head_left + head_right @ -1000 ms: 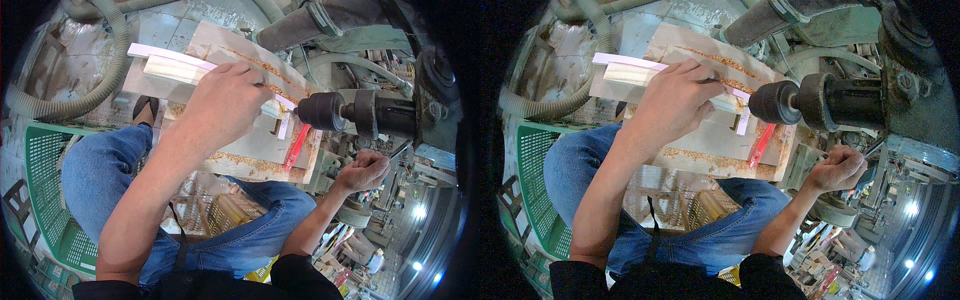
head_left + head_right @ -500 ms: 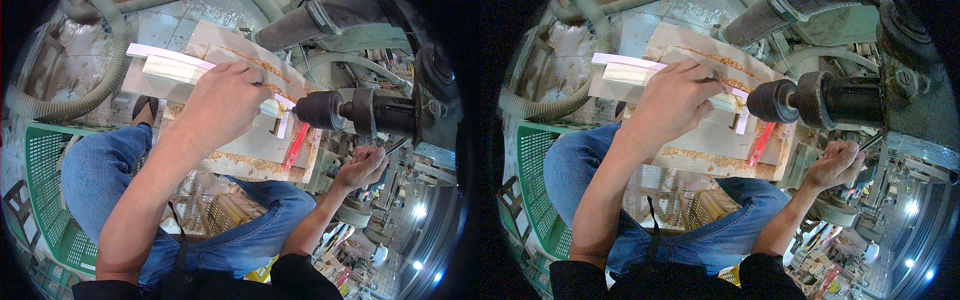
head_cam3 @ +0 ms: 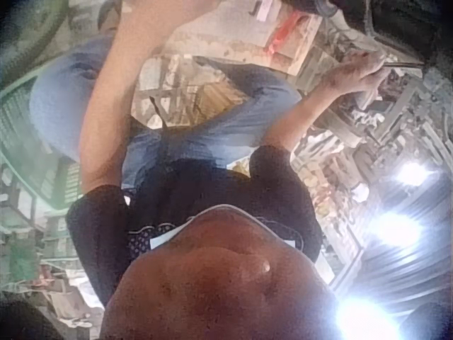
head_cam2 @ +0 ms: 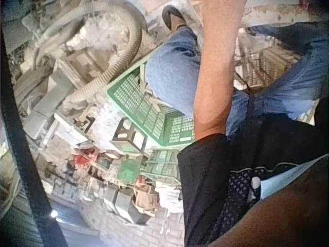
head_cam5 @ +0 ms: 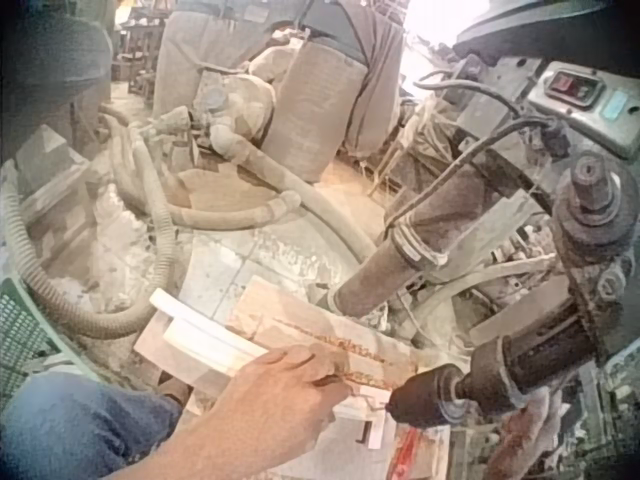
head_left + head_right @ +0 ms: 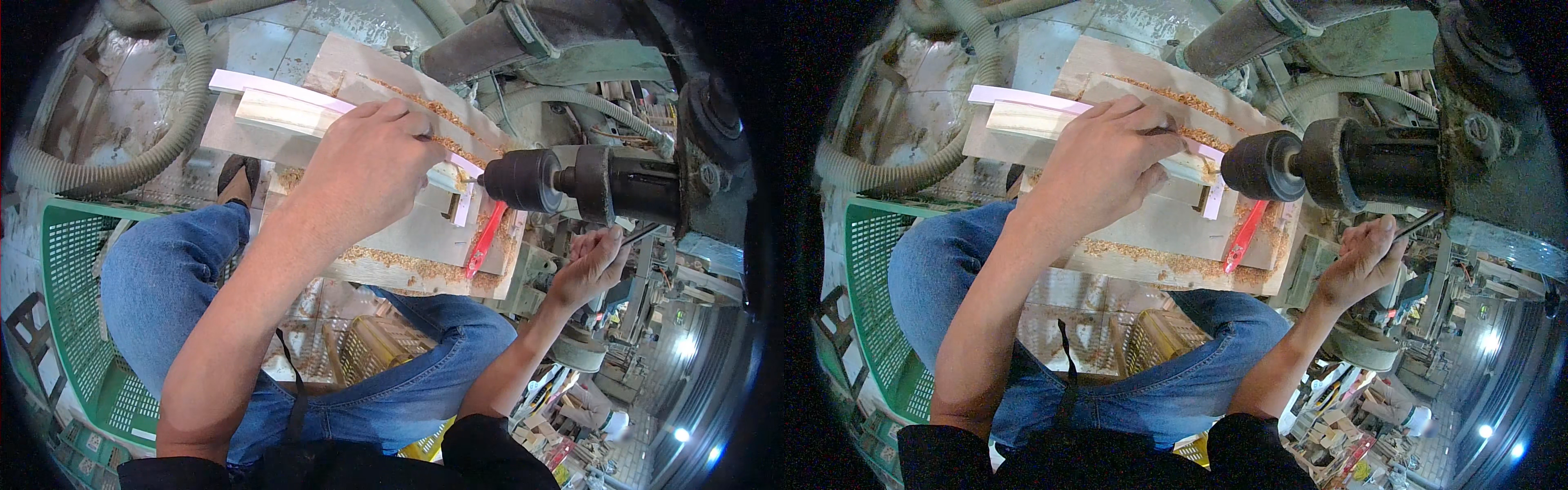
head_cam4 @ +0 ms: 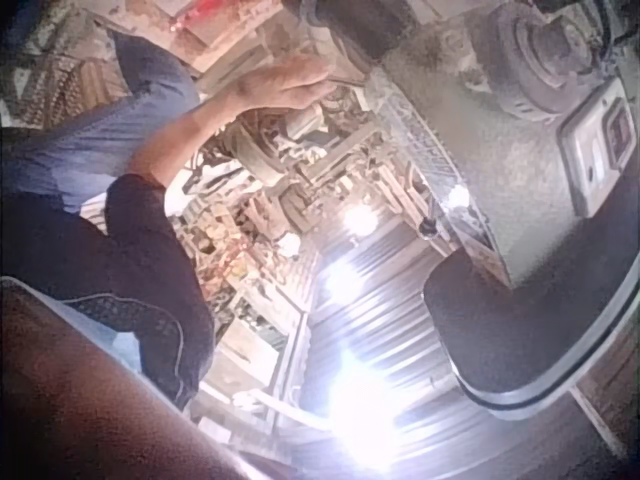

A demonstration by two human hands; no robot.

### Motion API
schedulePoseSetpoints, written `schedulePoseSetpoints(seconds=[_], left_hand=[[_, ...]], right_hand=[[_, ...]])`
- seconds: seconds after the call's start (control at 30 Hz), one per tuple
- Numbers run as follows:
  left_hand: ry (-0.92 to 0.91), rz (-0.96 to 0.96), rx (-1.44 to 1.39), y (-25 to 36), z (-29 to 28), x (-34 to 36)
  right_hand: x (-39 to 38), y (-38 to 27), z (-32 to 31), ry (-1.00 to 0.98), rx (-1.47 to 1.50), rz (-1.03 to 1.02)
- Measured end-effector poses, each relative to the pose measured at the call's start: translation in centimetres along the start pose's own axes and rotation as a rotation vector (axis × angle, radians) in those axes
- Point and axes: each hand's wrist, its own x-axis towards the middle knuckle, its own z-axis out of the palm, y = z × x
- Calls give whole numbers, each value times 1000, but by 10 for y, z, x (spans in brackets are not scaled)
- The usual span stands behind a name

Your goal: Using a drill press to drill holes into small wooden pieces in a workshop.

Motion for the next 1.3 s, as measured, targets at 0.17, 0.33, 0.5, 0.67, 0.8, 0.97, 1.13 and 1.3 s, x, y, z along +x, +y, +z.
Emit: schedulePoseSetpoints(seconds=[0.17, 0.33, 0.5, 0.67, 0.8, 0.97, 1.13, 1.3], left_hand=[[21, 9, -13, -1, 1, -1], [9, 8, 8, -1, 2, 0], [-2, 3, 21, 0, 1, 0], [-2, -1, 19, -1, 1, 0], [-47, -18, 38, 0, 0, 1], [-48, -16, 50, 0, 0, 1], [-11, 5, 24, -1, 2, 0], [-13, 4, 25, -1, 1, 0]], right_hand=[[1, -1, 1, -41, -29, 60], [3, -3, 3, -97, -143, 86], [4, -5, 7, -105, -167, 97], [6, -2, 7, -88, -173, 106], [8, -4, 9, -51, -204, 192], [10, 2, 7, -59, -185, 203], [14, 7, 6, -62, -224, 164], [20, 16, 6, -130, -218, 81]])
